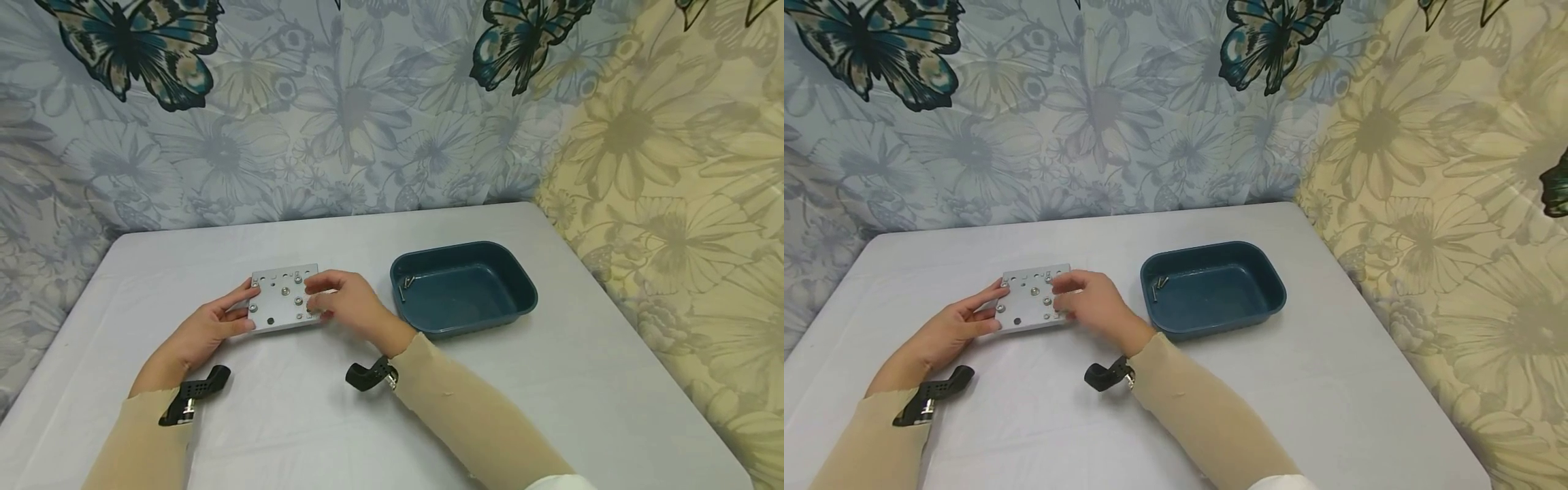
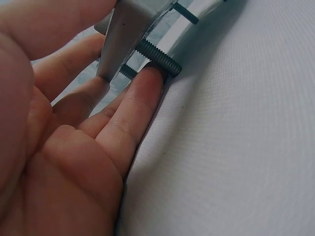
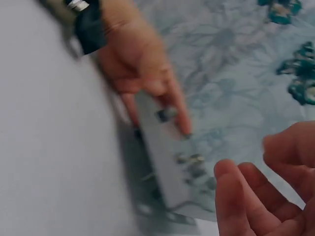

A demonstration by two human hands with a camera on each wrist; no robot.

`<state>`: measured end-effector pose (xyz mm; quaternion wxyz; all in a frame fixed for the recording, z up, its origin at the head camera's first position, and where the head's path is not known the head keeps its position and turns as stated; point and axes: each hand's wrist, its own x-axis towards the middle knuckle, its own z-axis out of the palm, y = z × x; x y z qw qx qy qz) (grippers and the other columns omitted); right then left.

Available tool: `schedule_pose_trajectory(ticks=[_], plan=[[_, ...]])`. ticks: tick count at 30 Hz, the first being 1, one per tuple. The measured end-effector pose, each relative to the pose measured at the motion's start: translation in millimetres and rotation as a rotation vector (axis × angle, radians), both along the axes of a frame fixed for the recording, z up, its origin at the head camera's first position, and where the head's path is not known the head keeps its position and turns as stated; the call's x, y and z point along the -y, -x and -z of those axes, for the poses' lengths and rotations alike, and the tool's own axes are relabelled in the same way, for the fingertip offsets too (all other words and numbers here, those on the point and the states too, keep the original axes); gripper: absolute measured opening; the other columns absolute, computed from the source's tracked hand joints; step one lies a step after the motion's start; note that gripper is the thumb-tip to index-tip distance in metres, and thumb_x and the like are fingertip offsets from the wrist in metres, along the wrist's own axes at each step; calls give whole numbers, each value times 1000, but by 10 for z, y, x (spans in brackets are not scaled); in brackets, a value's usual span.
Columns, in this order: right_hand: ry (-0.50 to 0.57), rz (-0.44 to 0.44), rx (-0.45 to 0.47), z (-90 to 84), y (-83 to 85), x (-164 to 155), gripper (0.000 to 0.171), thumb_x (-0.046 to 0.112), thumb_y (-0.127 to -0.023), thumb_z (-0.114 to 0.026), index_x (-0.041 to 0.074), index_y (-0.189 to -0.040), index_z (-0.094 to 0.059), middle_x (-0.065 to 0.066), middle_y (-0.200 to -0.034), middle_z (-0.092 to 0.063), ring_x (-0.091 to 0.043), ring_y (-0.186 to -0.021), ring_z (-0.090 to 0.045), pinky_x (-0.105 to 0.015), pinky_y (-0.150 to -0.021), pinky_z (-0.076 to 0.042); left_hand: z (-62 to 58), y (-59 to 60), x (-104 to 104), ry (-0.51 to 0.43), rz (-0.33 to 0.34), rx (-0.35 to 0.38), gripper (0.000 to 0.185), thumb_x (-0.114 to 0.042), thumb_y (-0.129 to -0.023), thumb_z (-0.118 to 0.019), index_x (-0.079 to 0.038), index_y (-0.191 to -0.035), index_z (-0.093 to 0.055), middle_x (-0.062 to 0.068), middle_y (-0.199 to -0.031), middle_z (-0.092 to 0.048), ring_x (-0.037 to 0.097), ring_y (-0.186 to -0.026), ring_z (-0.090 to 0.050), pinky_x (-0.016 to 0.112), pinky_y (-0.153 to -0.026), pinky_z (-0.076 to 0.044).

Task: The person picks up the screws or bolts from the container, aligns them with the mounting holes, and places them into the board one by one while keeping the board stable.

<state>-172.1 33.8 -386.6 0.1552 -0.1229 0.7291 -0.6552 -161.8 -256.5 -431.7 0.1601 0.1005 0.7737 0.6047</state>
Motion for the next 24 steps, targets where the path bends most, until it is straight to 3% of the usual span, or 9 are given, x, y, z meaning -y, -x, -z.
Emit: schedule_pose_trajectory(ticks=[4,7,9,12,15,19,24], plan=[[376,42,139,-195,24,-329,34,14,-99,-59,1,-130,-62,-15,-126,-63,-29,-104,-67,-35,-78,-56,1,8,6,-3,-2,-3,75,-14,-91,-75,-2,-154,-36,2,-166,-5,6,-121,-46,16,-91,-46],[600,67,156,-320,65,-635,31,24,-103,-52,7,-125,-66,-14,-129,-61,-31,-106,-65,-34,-77,-55,0,15,5,-7,-1,-2,75,-14,-91,-75,-2,-154,-36,1,-166,-5,5,-121,-46,17,-91,-46],[706,73,142,-368,98,-845,33,27,-105,-46,10,-122,-69,-14,-129,-61,-31,-106,-65,-34,-77,-55,0,18,5,-1,-1,-2,75,-14,-90,-75,-3,-154,-36,1,-166,-5,4,-121,-47,16,-91,-46],[770,81,123,-388,136,-1143,40,30,-108,-39,10,-123,-70,-14,-131,-59,-31,-107,-64,-35,-80,-55,3,15,3,-11,-1,5,75,-14,-90,-75,-2,-154,-36,1,-166,-4,4,-120,-48,17,-91,-46],[689,138,115,-354,162,-1387,39,29,-108,-42,6,-131,-64,-16,-137,-55,-33,-109,-63,-36,-82,-55,4,10,4,-2,0,4,75,-14,-91,-75,-3,-154,-37,0,-166,-5,6,-122,-47,17,-91,-46],[403,210,139,-252,201,-1593,40,20,-104,-53,2,-140,-53,-19,-144,-47,-34,-113,-61,-35,-82,-55,5,6,6,5,2,1,75,-15,-91,-75,-4,-154,-37,-1,-166,-5,7,-122,-46,16,-91,-46],[90,202,179,-97,259,-1696,45,10,-101,-59,1,-143,-51,-17,-143,-49,-33,-116,-60,-37,-86,-55,16,9,-2,-20,3,4,74,-13,-91,-74,-1,-154,-36,2,-166,-4,5,-120,-48,17,-91,-47]])
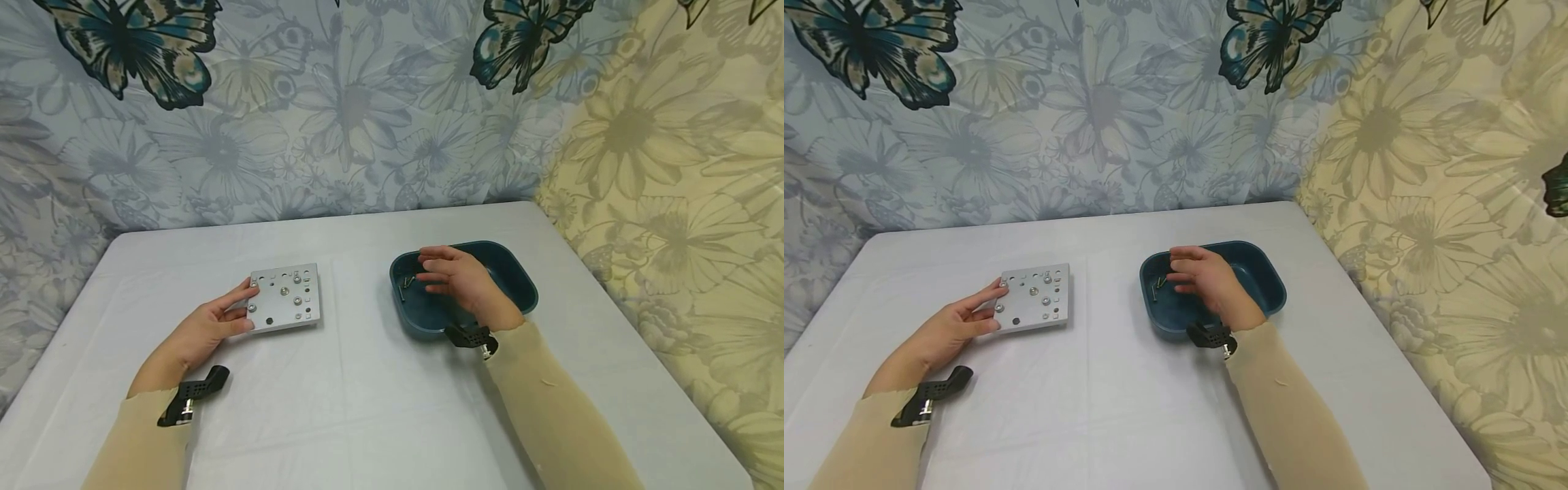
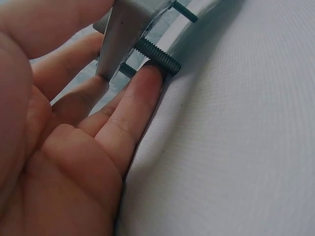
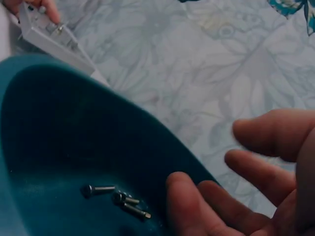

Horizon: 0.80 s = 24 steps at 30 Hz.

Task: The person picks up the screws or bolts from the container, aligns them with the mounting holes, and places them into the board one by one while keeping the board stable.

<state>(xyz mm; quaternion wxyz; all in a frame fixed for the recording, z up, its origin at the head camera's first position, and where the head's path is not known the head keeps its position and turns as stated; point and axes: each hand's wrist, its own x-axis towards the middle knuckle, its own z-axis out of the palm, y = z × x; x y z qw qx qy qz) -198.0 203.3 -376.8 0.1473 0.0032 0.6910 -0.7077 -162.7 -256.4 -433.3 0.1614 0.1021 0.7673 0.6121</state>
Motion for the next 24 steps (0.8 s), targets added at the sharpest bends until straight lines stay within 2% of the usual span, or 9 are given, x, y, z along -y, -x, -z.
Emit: schedule_pose_trajectory(ticks=[5,8,12,17,20,24], plan=[[-219,-45,11,93,36,7,42,5,-96,-63,4,-138,-57,-15,-136,-55,-28,-108,-64,-38,-84,-55,2,4,-3,13,-2,-12,74,-14,-91,-74,-2,-154,-36,2,-166,-5,6,-119,-47,16,-91,-46],[-302,-92,38,115,42,41,43,2,-95,-63,6,-137,-59,-17,-132,-57,-28,-102,-64,-38,-80,-56,-2,1,-4,15,-5,-8,74,-14,-91,-74,-2,-154,-36,1,-166,-5,6,-119,-47,16,-91,-46],[-398,-161,67,134,41,79,47,0,-94,-63,10,-140,-58,-16,-137,-51,-26,-92,-63,-37,-74,-57,-9,-5,-6,13,-2,-3,74,-14,-91,-74,-2,-154,-36,1,-166,-5,5,-120,-47,16,-91,-46],[-598,-255,0,148,40,116,48,4,-95,-61,11,-142,-56,-16,-143,-43,-23,-79,-61,-34,-69,-56,-2,-3,4,13,-1,-10,74,-14,-91,-75,-2,-153,-37,1,-166,-5,6,-120,-48,17,-91,-46],[-688,-305,-42,150,39,129,47,5,-97,-58,9,-143,-55,-17,-148,-38,-23,-79,-61,-33,-69,-55,14,5,10,11,1,-16,74,-13,-91,-75,-2,-153,-37,1,-166,-6,4,-119,-48,17,-91,-46],[-717,-314,-53,145,40,134,44,7,-98,-58,6,-142,-55,-18,-150,-36,-24,-80,-63,-34,-70,-55,33,8,10,-5,7,-19,73,-12,-91,-74,0,-153,-36,3,-166,-5,3,-118,-49,17,-91,-47]])
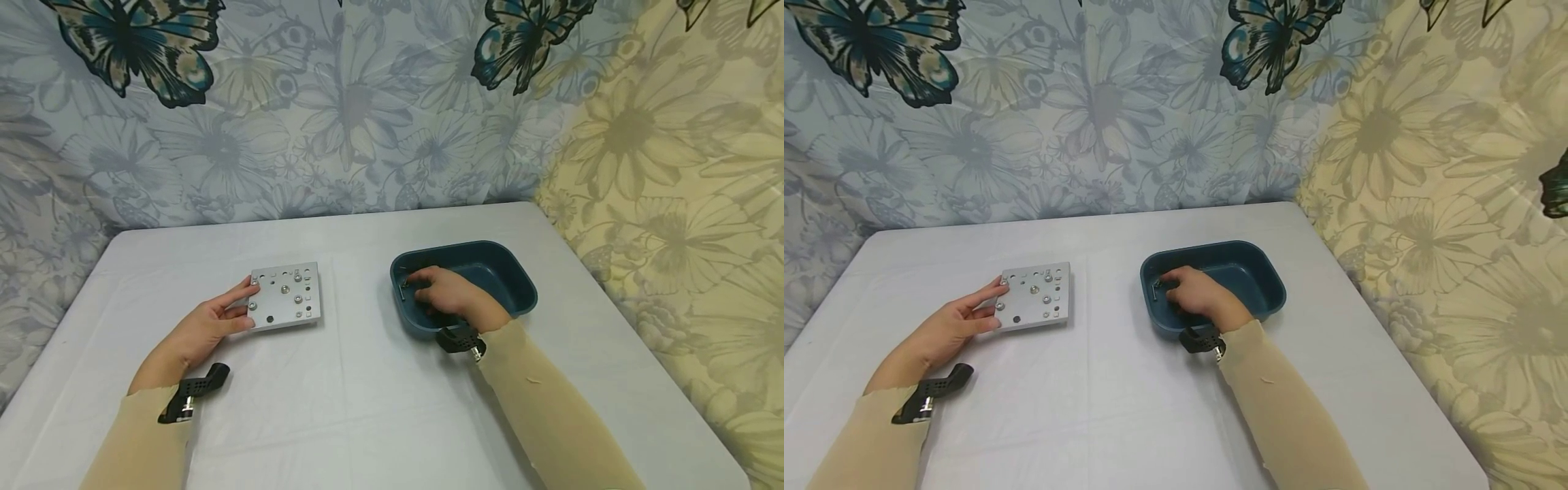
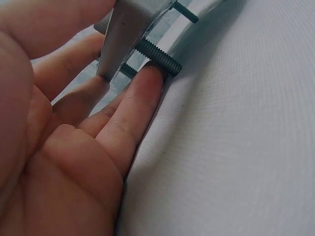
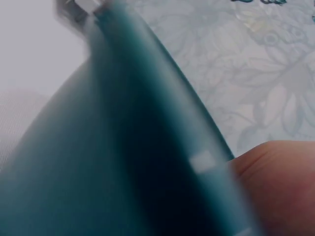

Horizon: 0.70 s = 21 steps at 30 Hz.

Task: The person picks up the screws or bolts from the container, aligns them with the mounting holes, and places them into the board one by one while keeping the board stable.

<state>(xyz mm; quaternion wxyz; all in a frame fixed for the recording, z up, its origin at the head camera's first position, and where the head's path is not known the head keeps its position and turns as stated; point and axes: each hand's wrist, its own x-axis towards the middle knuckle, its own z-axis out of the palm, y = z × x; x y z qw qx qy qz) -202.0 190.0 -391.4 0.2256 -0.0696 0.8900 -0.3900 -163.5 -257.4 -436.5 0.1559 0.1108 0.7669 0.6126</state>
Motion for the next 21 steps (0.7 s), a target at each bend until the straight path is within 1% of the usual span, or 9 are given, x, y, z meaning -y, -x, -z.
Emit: schedule_pose_trajectory(ticks=[3,5,8,11,13,15,18,20,21], plan=[[14,37,5,0,-6,-6,42,7,-97,-59,7,-139,-58,-17,-147,-41,-24,-80,-64,-35,-71,-56,-6,-4,-5,-1,1,3,74,-12,-91,-74,0,-153,-36,3,-166,-5,3,-118,-49,17,-91,-46],[9,43,4,6,-11,-10,41,8,-97,-60,9,-138,-59,-16,-144,-44,-24,-79,-64,-35,-71,-55,-10,-8,-6,4,2,4,74,-13,-91,-74,0,-153,-36,3,-166,-5,3,-119,-48,17,-91,-46],[-22,3,-15,10,-21,-5,42,8,-98,-60,8,-139,-58,-16,-144,-42,-23,-79,-63,-34,-71,-55,-10,-9,-2,8,2,8,74,-13,-92,-74,-1,-153,-36,2,-166,-4,4,-120,-48,17,-91,-46],[-67,-53,-56,10,-20,4,42,7,-98,-60,5,-139,-57,-18,-146,-40,-22,-78,-63,-33,-72,-55,-11,-8,1,6,-2,10,74,-13,-91,-74,-1,-153,-36,2,-166,-5,5,-120,-47,16,-92,-45],[-82,-61,-71,7,-21,6,40,8,-97,-61,4,-138,-58,-19,-145,-42,-23,-79,-65,-34,-73,-55,-17,-8,1,8,-5,11,74,-13,-91,-74,-1,-154,-36,2,-166,-5,5,-121,-47,16,-92,-45],[-112,-68,-101,6,-19,2,40,10,-96,-63,5,-135,-61,-18,-144,-44,-24,-89,-63,-36,-79,-53,-21,-8,0,12,-5,9,74,-14,-91,-74,-2,-154,-36,2,-166,-5,5,-120,-47,16,-91,-45],[-141,-74,-137,7,-16,-7,40,12,-92,-66,6,-132,-64,-18,-143,-47,-28,-106,-57,-41,-89,-49,-24,-8,-1,12,-3,9,74,-13,-91,-75,-2,-153,-36,2,-166,-5,5,-119,-49,17,-91,-46],[-158,-82,-167,16,-10,-10,41,13,-89,-69,7,-130,-66,-18,-142,-49,-29,-113,-51,-42,-93,-45,-25,-7,0,17,-3,7,74,-13,-91,-75,-2,-153,-37,2,-166,-5,5,-119,-49,17,-91,-46],[-158,-82,-173,23,-8,-10,41,13,-89,-69,7,-129,-67,-18,-142,-49,-30,-115,-50,-43,-94,-45,-27,-7,0,19,-4,7,74,-13,-91,-75,-2,-153,-37,2,-166,-5,5,-120,-48,16,-91,-46]])
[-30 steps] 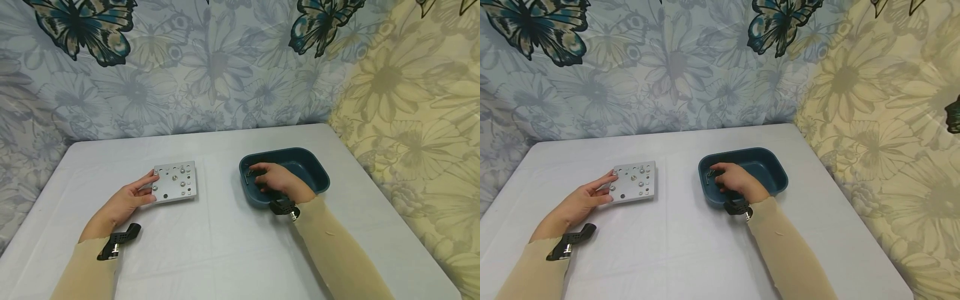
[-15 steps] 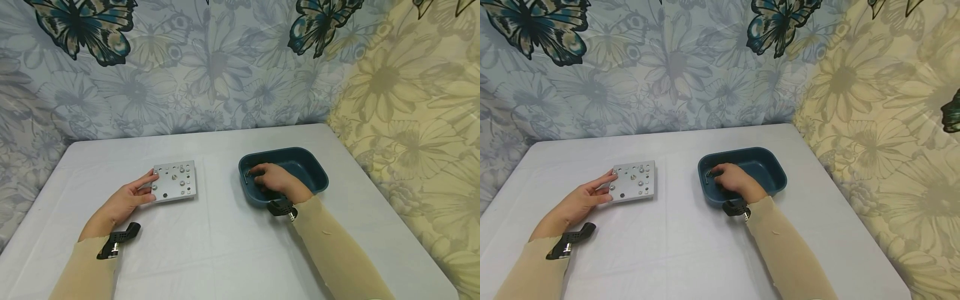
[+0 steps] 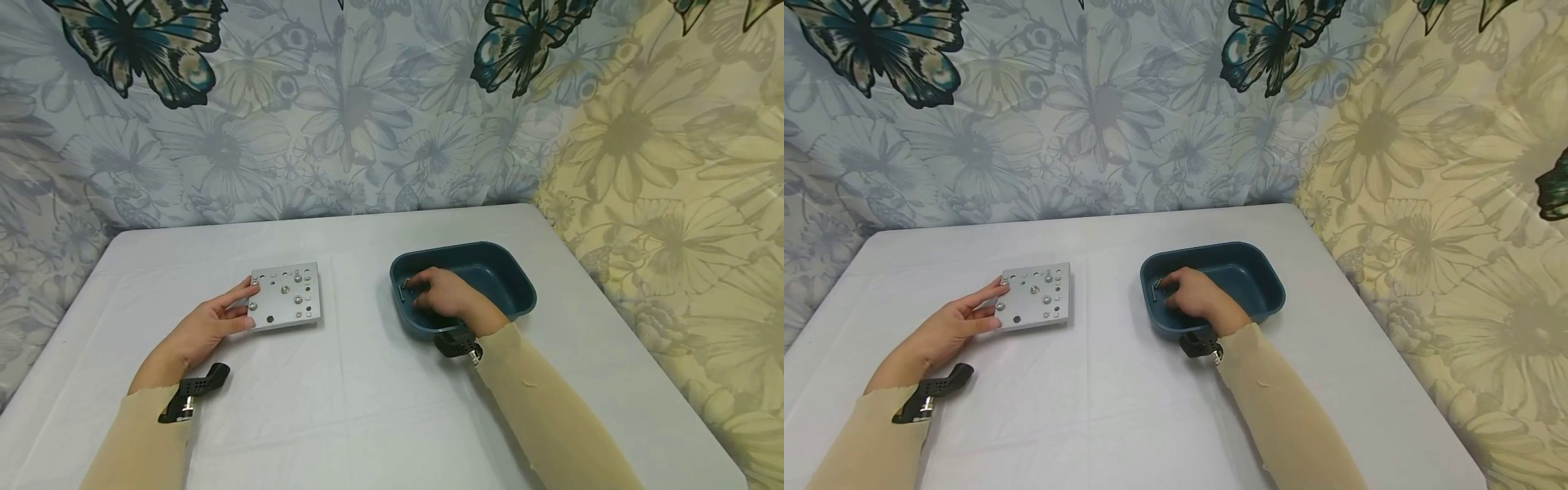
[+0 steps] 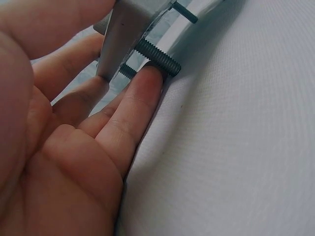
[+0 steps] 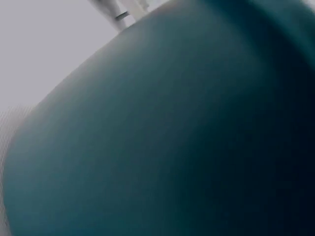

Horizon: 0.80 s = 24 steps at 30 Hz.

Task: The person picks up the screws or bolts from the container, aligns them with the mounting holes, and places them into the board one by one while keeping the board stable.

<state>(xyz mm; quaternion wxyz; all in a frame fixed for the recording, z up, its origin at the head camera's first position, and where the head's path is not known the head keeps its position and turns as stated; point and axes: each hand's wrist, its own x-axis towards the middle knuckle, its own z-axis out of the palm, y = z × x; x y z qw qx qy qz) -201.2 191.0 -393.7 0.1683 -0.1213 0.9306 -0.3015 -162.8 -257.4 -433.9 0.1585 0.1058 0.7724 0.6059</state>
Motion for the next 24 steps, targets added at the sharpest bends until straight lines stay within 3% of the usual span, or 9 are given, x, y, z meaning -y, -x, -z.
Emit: schedule_pose_trajectory(ticks=[7,17,24], plan=[[-67,-8,-80,52,29,15,33,12,-88,-74,8,-121,-72,-15,-130,-58,-29,-113,-53,-43,-95,-45,-12,0,2,23,-1,-4,74,-16,-91,-75,-4,-153,-38,1,-166,-6,11,-125,-46,16,-92,-45],[-149,-51,-182,42,12,72,25,12,-88,-76,8,-113,-74,-10,-117,-62,-26,-101,-58,-41,-89,-48,9,1,7,-11,4,-6,74,-13,-91,-75,-2,-153,-37,1,-166,-6,3,-119,-49,17,-91,-47],[-208,-96,-235,30,-10,103,21,9,-89,-74,6,-110,-75,-12,-115,-63,-27,-101,-60,-41,-87,-50,-7,-2,-1,-4,3,1,74,-14,-91,-74,-1,-153,-36,2,-166,-5,3,-119,-50,17,-91,-47]])
